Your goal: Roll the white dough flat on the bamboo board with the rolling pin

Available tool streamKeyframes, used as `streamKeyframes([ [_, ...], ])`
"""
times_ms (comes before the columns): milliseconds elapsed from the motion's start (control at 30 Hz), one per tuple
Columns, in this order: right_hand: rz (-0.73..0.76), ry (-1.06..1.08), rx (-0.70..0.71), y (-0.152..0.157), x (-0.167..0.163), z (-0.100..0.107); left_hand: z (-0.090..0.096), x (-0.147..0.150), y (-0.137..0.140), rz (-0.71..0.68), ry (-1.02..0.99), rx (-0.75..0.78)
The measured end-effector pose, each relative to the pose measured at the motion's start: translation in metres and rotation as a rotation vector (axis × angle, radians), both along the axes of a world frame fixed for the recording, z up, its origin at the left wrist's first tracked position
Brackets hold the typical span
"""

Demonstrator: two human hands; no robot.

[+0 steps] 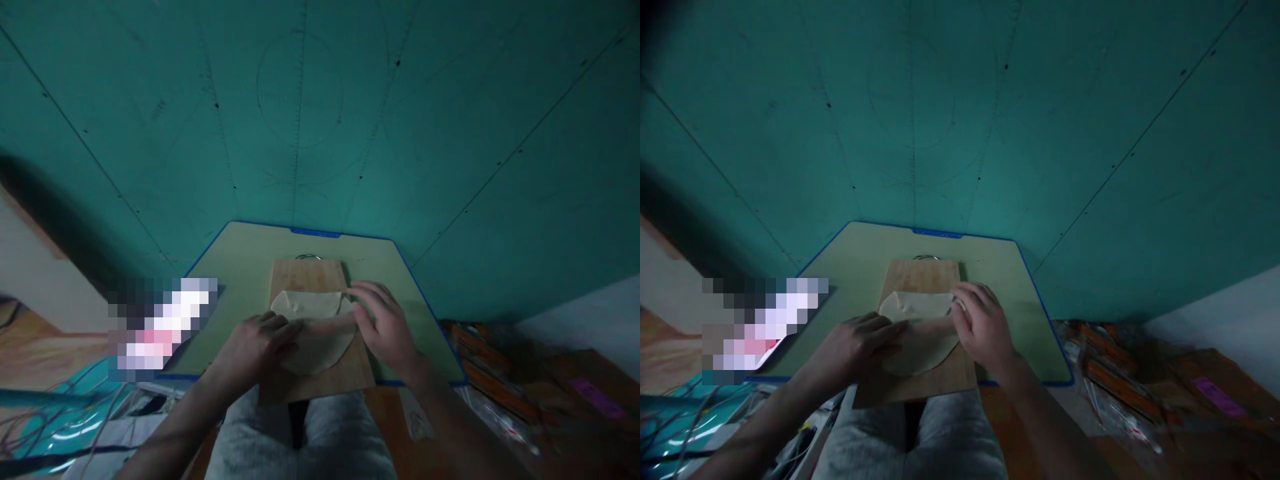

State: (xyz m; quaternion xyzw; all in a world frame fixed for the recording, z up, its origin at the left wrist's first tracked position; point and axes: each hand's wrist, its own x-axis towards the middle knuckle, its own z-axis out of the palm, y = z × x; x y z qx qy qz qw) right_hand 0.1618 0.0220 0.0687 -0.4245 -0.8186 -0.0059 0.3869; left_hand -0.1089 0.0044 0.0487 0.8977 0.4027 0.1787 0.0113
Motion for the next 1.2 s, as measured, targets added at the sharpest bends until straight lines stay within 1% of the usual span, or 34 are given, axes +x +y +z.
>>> streamKeyframes([
  [67, -0.03, -0.106, -0.082, 0.002, -0.012, -0.016, 0.0, 0.007, 0.002, -0.025, 0.021, 0.048],
  [167, -0.07, -0.283, -0.166, 0.007, -0.026, -0.038, -0.007, 0.012, 0.0, 0.028, -0.008, 0.108],
  [233, -0.094, -0.341, -0.17, 0.015, -0.031, -0.042, -0.015, 0.015, -0.001, 0.101, -0.009, 0.144],
  [300, -0.122, -0.341, -0.176, 0.032, -0.035, -0.037, -0.021, 0.019, 0.004, 0.209, 0.006, 0.171],
  [367, -0.159, -0.328, -0.215, 0.058, -0.039, -0.03, -0.022, 0.022, 0.02, 0.343, 0.024, 0.162],
  [433, -0.196, -0.335, -0.27, 0.089, -0.046, -0.024, -0.019, 0.024, 0.046, 0.454, 0.034, 0.103],
  [500, -0.232, -0.354, -0.299, 0.116, -0.053, -0.021, -0.014, 0.023, 0.076, 0.523, 0.034, 0.027],
  [567, -0.25, -0.365, -0.306, 0.131, -0.057, -0.019, -0.011, 0.02, 0.098, 0.569, 0.028, -0.006],
  [633, -0.252, -0.354, -0.288, 0.128, -0.056, -0.02, -0.012, 0.018, 0.103, 0.599, 0.028, -0.004],
  [667, -0.248, -0.341, -0.269, 0.119, -0.054, -0.022, -0.015, 0.018, 0.098, 0.594, 0.03, -0.001],
  [767, -0.208, -0.28, -0.181, 0.076, -0.04, -0.03, -0.027, 0.02, 0.061, 0.515, 0.022, 0.044],
  [833, -0.157, -0.284, -0.141, 0.051, -0.031, -0.036, -0.032, 0.023, 0.037, 0.5, -0.003, 0.102],
  [867, -0.135, -0.294, -0.131, 0.044, -0.028, -0.037, -0.033, 0.024, 0.032, 0.507, -0.009, 0.12],
  [900, -0.12, -0.302, -0.13, 0.044, -0.027, -0.037, -0.032, 0.025, 0.031, 0.516, -0.009, 0.123],
  [967, -0.126, -0.302, -0.152, 0.059, -0.029, -0.034, -0.026, 0.027, 0.046, 0.541, 0.008, 0.079],
  [1067, -0.234, -0.285, -0.198, 0.098, -0.037, -0.023, -0.014, 0.028, 0.081, 0.618, 0.011, -0.032],
  [1100, -0.268, -0.285, -0.206, 0.106, -0.038, -0.021, -0.012, 0.028, 0.088, 0.647, 0.007, -0.053],
  [1133, -0.291, -0.284, -0.207, 0.109, -0.039, -0.02, -0.011, 0.028, 0.089, 0.666, 0.005, -0.058],
  [1200, -0.283, -0.266, -0.187, 0.1, -0.036, -0.024, -0.013, 0.029, 0.078, 0.654, 0.008, -0.018],
])
